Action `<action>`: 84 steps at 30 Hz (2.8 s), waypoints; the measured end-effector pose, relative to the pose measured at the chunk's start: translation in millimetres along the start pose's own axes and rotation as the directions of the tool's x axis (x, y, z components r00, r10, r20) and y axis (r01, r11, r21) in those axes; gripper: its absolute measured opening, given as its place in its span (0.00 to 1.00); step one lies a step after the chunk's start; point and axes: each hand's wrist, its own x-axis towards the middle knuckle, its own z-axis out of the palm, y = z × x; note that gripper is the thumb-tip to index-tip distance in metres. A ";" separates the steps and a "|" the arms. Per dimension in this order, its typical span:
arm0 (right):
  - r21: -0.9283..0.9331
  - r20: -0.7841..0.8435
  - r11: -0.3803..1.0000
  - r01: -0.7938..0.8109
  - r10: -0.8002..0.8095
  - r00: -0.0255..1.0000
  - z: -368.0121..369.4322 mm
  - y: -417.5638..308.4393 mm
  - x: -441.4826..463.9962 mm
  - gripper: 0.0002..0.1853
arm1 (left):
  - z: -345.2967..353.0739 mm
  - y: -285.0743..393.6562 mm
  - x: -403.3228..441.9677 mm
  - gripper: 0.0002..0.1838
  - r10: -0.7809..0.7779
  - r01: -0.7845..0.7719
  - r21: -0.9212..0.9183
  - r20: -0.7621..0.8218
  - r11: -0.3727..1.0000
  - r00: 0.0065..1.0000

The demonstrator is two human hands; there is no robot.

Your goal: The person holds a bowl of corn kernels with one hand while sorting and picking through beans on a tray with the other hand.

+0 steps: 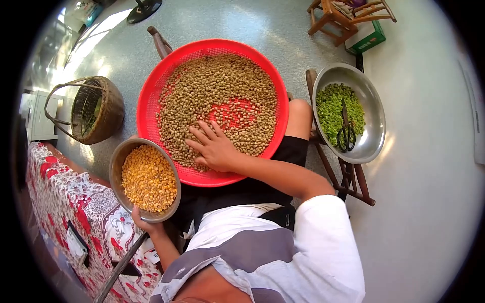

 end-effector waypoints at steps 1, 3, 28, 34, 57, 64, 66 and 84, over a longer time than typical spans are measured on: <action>0.005 0.058 0.997 0.077 -0.077 0.995 -4.6 3.0 -13.9 0.30 | 4.0 1.2 -1.7 0.38 0.000 0.000 -0.001 0.011 1.000 1.000; -0.043 0.086 0.996 0.073 -0.069 0.994 -19.2 5.8 -36.0 0.29 | 7.0 2.1 -1.9 0.38 -0.005 0.005 -0.016 0.036 1.000 0.999; 0.065 -0.353 0.782 -0.620 0.600 0.718 -28.8 155.2 52.2 0.32 | 1.0 1.3 3.0 0.37 -0.008 0.008 0.016 0.012 1.000 1.000; 0.019 -0.305 0.885 -0.465 0.448 0.840 -2.1 95.8 109.2 0.30 | -1.2 -0.5 1.9 0.38 -0.002 0.002 0.024 0.024 1.000 1.000; 0.256 -0.109 0.933 -0.252 0.287 0.952 -64.1 109.8 -23.0 0.07 | -1.4 1.5 2.7 0.38 -0.008 0.008 0.012 0.008 1.000 1.000; 0.161 -0.314 0.874 -0.459 0.486 0.816 -58.8 163.7 49.2 0.08 | 2.6 2.6 -1.8 0.38 -0.022 0.022 0.000 -0.009 1.000 1.000; 0.140 -0.363 0.900 -0.413 0.435 0.824 -54.6 168.2 62.9 0.07 | 5.0 2.8 -2.8 0.38 -0.012 0.012 0.009 -0.006 1.000 1.000; -0.288 -0.312 0.864 -0.414 0.324 0.893 -47.1 178.8 104.1 0.09 | -3.2 2.2 0.5 0.38 0.000 -0.001 0.034 0.023 0.999 1.000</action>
